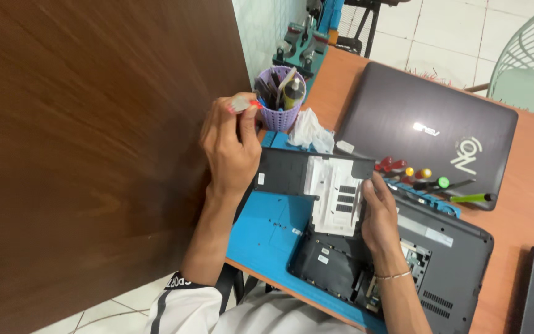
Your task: The person installs a RAM module into the internal slot of a laptop, wipes the top lid of another laptop with a cloth, and then uses a screwdriver on the underside of a laptop.
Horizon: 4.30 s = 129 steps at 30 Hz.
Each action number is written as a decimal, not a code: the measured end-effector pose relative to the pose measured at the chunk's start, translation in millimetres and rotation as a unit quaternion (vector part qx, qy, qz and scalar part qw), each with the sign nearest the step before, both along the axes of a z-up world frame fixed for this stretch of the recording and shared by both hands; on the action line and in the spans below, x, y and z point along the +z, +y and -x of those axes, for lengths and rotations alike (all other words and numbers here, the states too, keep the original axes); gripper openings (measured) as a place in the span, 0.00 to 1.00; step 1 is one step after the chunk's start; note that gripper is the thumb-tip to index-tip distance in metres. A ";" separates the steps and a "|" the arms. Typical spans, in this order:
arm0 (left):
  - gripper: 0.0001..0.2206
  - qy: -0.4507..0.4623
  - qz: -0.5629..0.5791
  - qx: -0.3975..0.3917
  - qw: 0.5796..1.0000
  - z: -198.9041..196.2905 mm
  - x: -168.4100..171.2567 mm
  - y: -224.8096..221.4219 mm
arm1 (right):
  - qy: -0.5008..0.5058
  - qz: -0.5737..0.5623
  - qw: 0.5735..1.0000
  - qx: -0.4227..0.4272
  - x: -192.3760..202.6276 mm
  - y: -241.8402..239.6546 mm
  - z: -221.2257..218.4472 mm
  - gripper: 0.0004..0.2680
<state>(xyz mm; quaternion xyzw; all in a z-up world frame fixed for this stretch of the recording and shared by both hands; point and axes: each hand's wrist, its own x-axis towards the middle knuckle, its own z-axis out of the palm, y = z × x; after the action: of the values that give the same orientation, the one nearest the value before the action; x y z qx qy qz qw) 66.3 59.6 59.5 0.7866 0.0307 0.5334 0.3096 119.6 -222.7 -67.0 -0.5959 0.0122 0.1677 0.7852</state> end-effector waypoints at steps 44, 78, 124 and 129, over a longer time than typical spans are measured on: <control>0.24 0.004 0.390 -0.496 0.776 57.5 -74.8 -117.5 | -0.321 -0.013 0.946 -0.044 68.6 -75.2 89.9 0.31; 0.42 0.333 -0.144 -0.442 0.820 99.0 -95.5 -121.6 | -0.356 0.390 0.846 0.071 41.8 -149.6 150.4 0.29; 0.40 0.360 -0.232 -0.415 0.803 87.3 -98.4 -125.2 | -0.431 0.549 0.706 0.117 36.8 -162.3 147.3 0.33; 0.41 0.361 -0.256 -0.393 0.806 93.2 -109.5 -125.3 | -0.422 0.568 0.695 0.128 38.7 -159.4 147.1 0.33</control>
<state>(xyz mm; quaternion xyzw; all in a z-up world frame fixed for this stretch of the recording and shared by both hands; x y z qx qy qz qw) -26.9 -65.6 -50.0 0.9179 -0.3095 0.0316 0.2464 -27.6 -382.1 -28.3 -0.9325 -0.3038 -0.0411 0.1908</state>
